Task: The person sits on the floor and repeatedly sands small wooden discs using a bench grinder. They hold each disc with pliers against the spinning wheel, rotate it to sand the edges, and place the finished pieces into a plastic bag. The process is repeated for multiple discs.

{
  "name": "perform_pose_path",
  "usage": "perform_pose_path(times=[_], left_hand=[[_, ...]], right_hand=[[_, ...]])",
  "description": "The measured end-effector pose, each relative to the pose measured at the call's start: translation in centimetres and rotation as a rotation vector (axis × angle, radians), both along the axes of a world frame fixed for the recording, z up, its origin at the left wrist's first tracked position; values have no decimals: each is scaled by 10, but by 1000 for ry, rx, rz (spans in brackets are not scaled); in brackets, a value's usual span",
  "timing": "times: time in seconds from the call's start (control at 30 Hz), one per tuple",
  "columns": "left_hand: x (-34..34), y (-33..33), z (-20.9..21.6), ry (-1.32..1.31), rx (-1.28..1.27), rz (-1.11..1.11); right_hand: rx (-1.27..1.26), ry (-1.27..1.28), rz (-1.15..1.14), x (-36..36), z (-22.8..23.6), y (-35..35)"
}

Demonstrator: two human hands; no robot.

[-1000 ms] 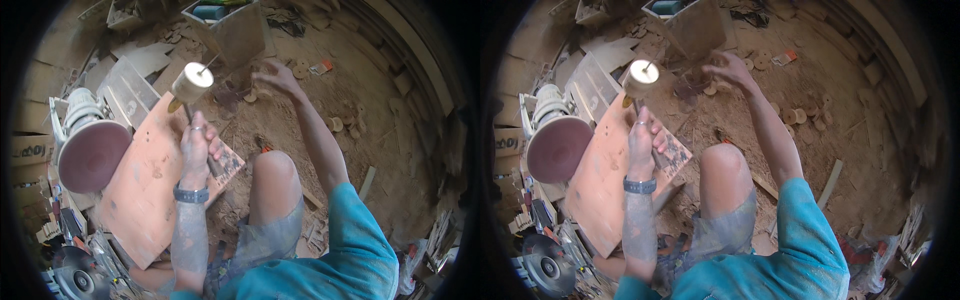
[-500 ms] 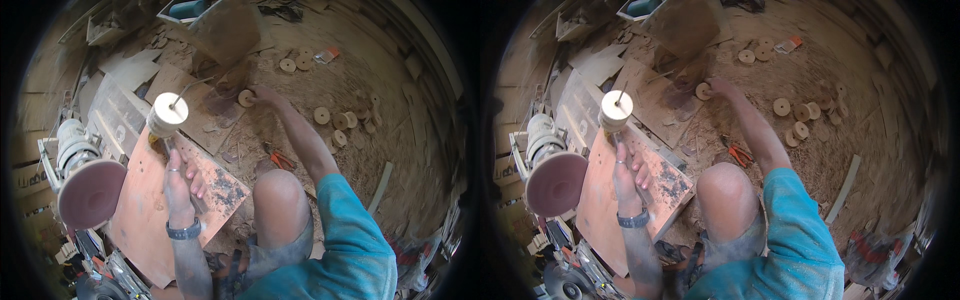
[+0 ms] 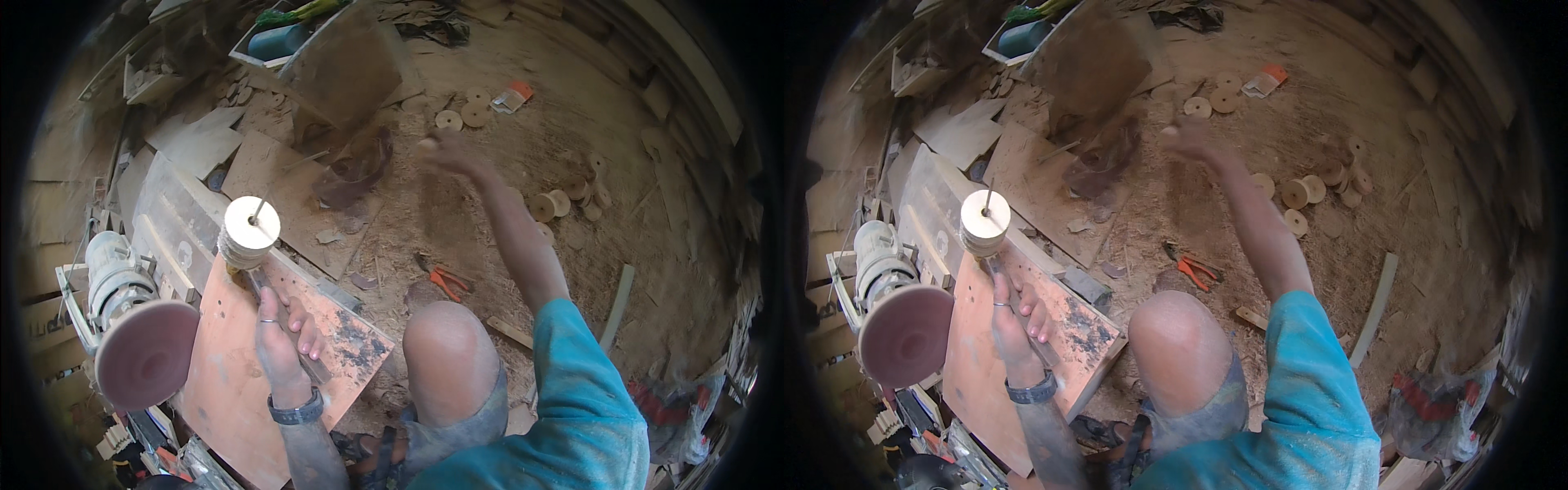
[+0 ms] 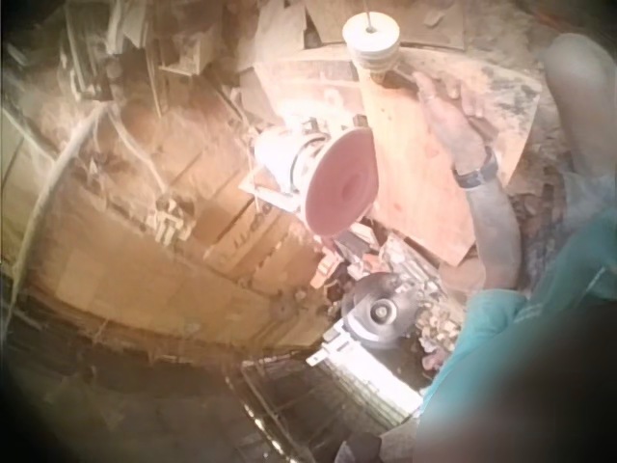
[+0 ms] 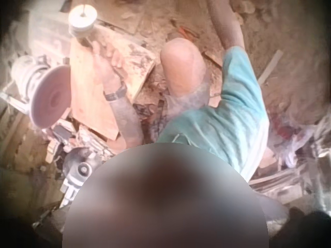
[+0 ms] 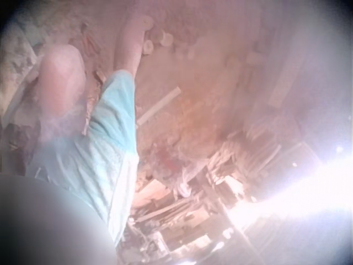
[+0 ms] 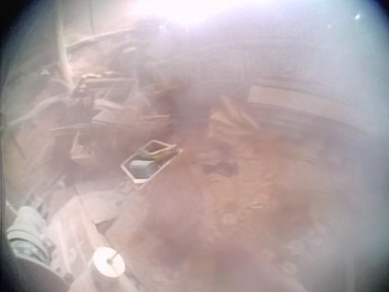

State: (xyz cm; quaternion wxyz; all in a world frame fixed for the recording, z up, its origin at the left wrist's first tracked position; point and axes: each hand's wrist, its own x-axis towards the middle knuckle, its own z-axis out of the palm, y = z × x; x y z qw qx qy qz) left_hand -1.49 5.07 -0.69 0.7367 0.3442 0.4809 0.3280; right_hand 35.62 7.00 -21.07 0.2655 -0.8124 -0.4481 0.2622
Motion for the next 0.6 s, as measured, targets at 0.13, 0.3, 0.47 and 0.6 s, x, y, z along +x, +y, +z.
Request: perform_pose_path(times=[0.13,0.3,0.47,0.6], left_hand=[[-1,0,-1,-17,-27,5],[-5,-2,-4,-37,15,-5],[-6,-1,-7,-45,-62,24],[-4,-1,-5,-16,35,-5]], right_hand=[[-87,-708,-13,7,-19,-24],[196,-337,-239,54,-32,-33],[481,-291,-415,106,-27,-6],[180,33,-240,98,-31,24]])
